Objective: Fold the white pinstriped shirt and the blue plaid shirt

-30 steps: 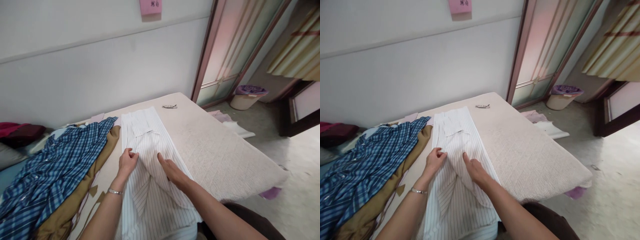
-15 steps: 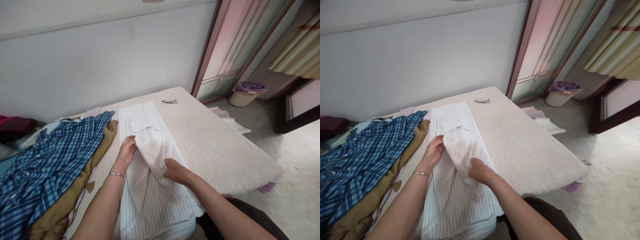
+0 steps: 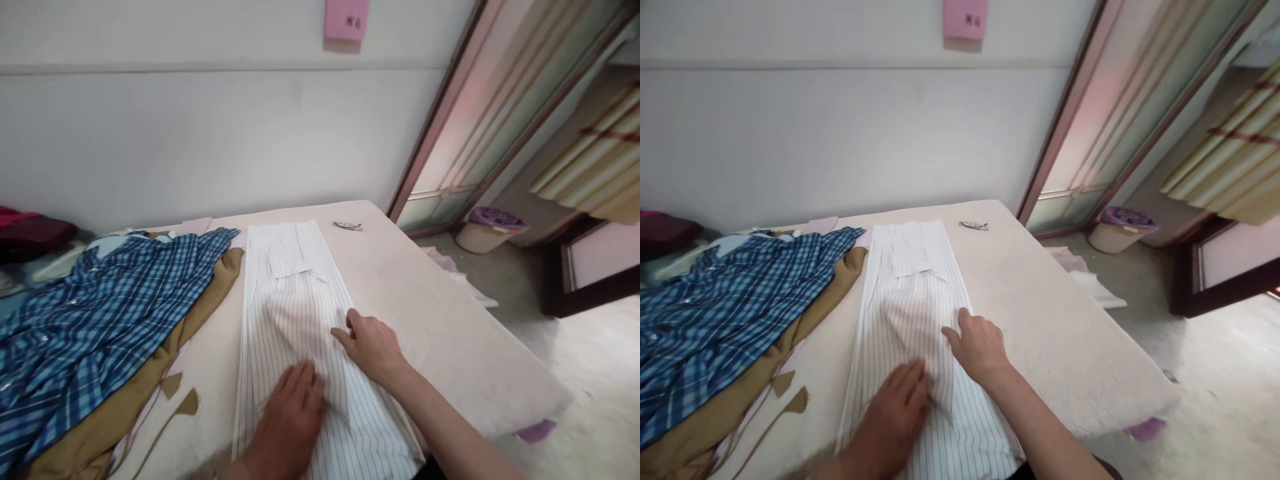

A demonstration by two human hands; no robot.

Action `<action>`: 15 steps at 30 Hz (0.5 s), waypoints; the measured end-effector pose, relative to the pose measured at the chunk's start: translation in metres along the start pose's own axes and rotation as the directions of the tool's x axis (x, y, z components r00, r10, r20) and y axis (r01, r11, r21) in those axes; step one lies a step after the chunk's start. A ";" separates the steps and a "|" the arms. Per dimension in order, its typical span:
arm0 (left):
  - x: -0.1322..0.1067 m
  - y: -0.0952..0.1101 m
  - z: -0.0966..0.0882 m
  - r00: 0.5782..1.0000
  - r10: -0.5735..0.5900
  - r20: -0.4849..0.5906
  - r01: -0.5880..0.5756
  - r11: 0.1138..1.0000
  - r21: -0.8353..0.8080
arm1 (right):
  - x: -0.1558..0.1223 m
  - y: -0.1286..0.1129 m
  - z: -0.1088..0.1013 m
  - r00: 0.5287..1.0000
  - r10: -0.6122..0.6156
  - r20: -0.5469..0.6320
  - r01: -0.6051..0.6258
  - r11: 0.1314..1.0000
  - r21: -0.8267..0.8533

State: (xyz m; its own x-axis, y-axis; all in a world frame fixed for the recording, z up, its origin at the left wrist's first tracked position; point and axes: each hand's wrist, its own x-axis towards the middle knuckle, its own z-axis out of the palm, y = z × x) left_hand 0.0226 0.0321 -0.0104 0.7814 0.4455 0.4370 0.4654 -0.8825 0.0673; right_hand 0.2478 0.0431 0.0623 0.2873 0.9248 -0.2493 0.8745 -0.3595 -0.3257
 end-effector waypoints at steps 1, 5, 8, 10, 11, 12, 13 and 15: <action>-0.011 0.007 0.006 0.999 0.048 -0.025 -0.048 0.998 0.034 | 0.010 -0.010 -0.001 0.996 -0.061 -0.064 0.060 0.998 -0.016; -0.030 0.006 0.033 0.992 0.090 -0.088 -0.081 0.991 0.103 | 0.078 -0.070 0.005 0.903 -0.407 -0.135 0.374 0.902 -0.217; -0.031 -0.001 0.047 0.980 0.088 -0.180 -0.064 0.989 0.133 | 0.133 -0.112 0.020 0.872 -0.484 -0.076 0.429 0.829 -0.357; -0.030 -0.001 0.054 0.966 0.114 -0.234 -0.074 0.982 0.176 | 0.162 -0.124 0.029 0.883 -0.463 -0.072 0.405 0.832 -0.379; -0.030 0.001 0.059 0.961 0.118 -0.249 -0.069 0.977 0.200 | 0.173 -0.125 0.032 0.891 -0.447 -0.081 0.387 0.840 -0.379; -0.030 0.004 0.063 0.958 0.109 -0.264 -0.050 0.974 0.220 | 0.182 -0.124 0.034 0.899 -0.428 -0.092 0.366 0.850 -0.378; -0.030 0.006 0.068 0.955 0.088 -0.284 -0.021 0.973 0.230 | 0.190 -0.120 0.034 0.907 -0.407 -0.105 0.344 0.862 -0.372; -0.031 0.012 0.077 0.946 0.024 -0.323 0.054 0.972 0.230 | 0.205 -0.110 0.027 0.921 -0.365 -0.137 0.298 0.886 -0.356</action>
State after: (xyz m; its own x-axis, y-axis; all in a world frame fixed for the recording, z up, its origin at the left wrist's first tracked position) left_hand 0.0364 0.0193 -0.0923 0.6162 0.3519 0.7046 0.5902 -0.7987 -0.1173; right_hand 0.1997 0.2688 0.0224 -0.0008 0.9999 0.0139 0.9993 0.0014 -0.0382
